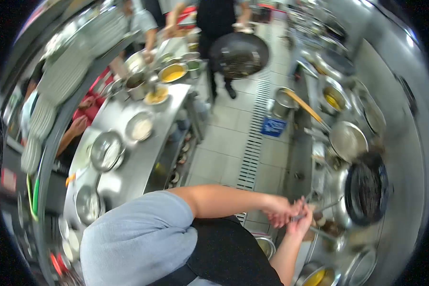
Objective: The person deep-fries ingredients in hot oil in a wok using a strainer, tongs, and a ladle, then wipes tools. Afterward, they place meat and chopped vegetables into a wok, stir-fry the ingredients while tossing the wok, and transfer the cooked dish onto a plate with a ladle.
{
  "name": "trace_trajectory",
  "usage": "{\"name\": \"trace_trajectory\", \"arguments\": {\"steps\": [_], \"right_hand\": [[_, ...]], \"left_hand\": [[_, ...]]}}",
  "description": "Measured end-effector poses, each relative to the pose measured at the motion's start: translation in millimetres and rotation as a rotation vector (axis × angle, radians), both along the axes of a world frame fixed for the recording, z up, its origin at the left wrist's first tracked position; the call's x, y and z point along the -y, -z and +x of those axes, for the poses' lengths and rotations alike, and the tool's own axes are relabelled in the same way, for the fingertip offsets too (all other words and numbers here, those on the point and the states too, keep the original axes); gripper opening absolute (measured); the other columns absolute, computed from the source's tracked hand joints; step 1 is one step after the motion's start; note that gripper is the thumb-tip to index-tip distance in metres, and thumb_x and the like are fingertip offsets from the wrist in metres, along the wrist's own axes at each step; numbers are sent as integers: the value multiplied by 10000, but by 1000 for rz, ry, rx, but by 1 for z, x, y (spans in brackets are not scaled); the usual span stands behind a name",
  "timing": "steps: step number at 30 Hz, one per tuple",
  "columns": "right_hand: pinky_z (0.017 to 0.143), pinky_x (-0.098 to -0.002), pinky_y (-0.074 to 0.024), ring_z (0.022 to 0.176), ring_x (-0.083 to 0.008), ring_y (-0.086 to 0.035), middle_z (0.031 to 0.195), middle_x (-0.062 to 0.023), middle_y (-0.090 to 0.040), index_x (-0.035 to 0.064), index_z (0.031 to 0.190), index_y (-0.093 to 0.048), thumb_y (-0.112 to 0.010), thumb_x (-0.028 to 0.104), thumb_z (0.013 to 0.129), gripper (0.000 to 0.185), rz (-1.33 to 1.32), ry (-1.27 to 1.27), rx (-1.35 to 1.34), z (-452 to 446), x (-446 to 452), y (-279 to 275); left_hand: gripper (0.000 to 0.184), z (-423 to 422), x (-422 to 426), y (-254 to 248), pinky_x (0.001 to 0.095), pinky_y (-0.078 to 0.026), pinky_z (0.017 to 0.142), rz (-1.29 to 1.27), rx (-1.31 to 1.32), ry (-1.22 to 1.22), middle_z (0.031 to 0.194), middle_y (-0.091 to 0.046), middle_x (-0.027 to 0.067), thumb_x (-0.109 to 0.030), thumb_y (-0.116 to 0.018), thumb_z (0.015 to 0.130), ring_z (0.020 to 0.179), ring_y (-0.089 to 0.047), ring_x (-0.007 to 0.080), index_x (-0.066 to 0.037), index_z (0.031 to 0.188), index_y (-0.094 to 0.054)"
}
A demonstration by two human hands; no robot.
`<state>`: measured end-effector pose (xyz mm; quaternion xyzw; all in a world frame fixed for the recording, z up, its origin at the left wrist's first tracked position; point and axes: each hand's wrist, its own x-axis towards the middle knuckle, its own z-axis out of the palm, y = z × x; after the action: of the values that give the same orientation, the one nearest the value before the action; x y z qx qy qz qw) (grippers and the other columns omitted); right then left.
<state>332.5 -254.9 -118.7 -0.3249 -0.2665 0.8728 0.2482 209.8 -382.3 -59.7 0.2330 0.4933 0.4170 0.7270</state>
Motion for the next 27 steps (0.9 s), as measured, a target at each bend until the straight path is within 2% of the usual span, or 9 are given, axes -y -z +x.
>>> {"name": "trace_trajectory", "arguments": {"steps": [2, 4, 8, 10, 12, 14, 17, 22, 27], "right_hand": [[525, -271, -467, 640, -112, -525, 830, -42, -540, 27, 1213, -501, -506, 206, 900, 361, -109, -347, -294, 13, 9, 3], [362, -236, -326, 476, -89, -427, 719, -16, -477, 48, 1132, -526, -494, 182, 927, 246, -10, -387, -30, 13, 47, -37], [329, -243, -315, 401, -94, -395, 646, -9, -463, 62, 1019, -530, -496, 278, 951, 229, 370, -615, 458, 0, 66, -54], [315, -241, -307, 365, -98, -385, 581, -4, -437, 62, 915, -513, -480, 366, 958, 308, 819, -828, 702, -18, 57, -60], [334, -242, -309, 381, -82, -396, 576, -5, -443, 51, 848, -525, -480, 397, 956, 365, 802, -790, 640, -40, 48, -73], [421, -285, -356, 450, -120, -434, 585, -34, -464, 9, 821, -534, -488, 392, 954, 408, 1293, -769, 580, -57, 35, -87], [613, -373, -422, 648, -232, -522, 670, -122, -523, -63, 926, -555, -552, 319, 920, 382, 1621, -714, 733, -67, 43, -145], [817, -436, -435, 918, -371, -567, 1008, -230, -587, -35, 1116, -543, -622, 223, 857, 375, 1977, -449, 640, -24, 1, -163], [702, -420, -473, 845, -387, -579, 968, -169, -575, 24, 1117, -560, -681, 230, 775, 418, 2184, -495, 682, 0, 11, -233]], "left_hand": [[618, -18, 56, 17, 356, -528, 571, -30, -15, 62, 782, -655, 178, -614, -497, 856, 631, -643, 251, -5, 866, -606], [618, -34, 119, 52, 366, -523, 590, -67, 34, -270, 792, -656, 174, -609, -500, 857, 627, -634, 253, -3, 933, -596], [402, -79, 276, 102, 327, -483, 592, 76, 53, -1506, 827, -639, 107, -417, -444, 928, 657, -596, 189, -46, 994, -584], [417, -125, 351, 95, 315, -461, 518, -129, -124, -1894, 672, -590, 82, -421, -392, 968, 599, -573, 176, -54, 875, -567], [479, -163, 400, 72, 274, -438, 414, -157, -106, -2244, 707, -585, 82, -478, -388, 961, 510, -542, 162, -31, 865, -532], [435, -197, 437, 71, 269, -501, 460, -194, -196, -2353, 792, -608, 108, -387, -465, 939, 616, -602, 167, 12, 1110, -479], [329, -226, 455, 76, 286, -534, 470, -411, -364, -2280, 916, -625, 197, -101, -420, 862, 607, -644, 206, 123, 1095, -482], [268, -207, 401, 80, 357, -547, 610, -442, -857, -2069, 860, -658, 197, -33, -491, 778, 681, -674, 246, 94, 992, -590], [228, -165, 251, 51, 319, -526, 561, -148, -833, -1598, 841, -656, 164, -78, -512, 807, 670, -647, 211, 56, 973, -591]]}}
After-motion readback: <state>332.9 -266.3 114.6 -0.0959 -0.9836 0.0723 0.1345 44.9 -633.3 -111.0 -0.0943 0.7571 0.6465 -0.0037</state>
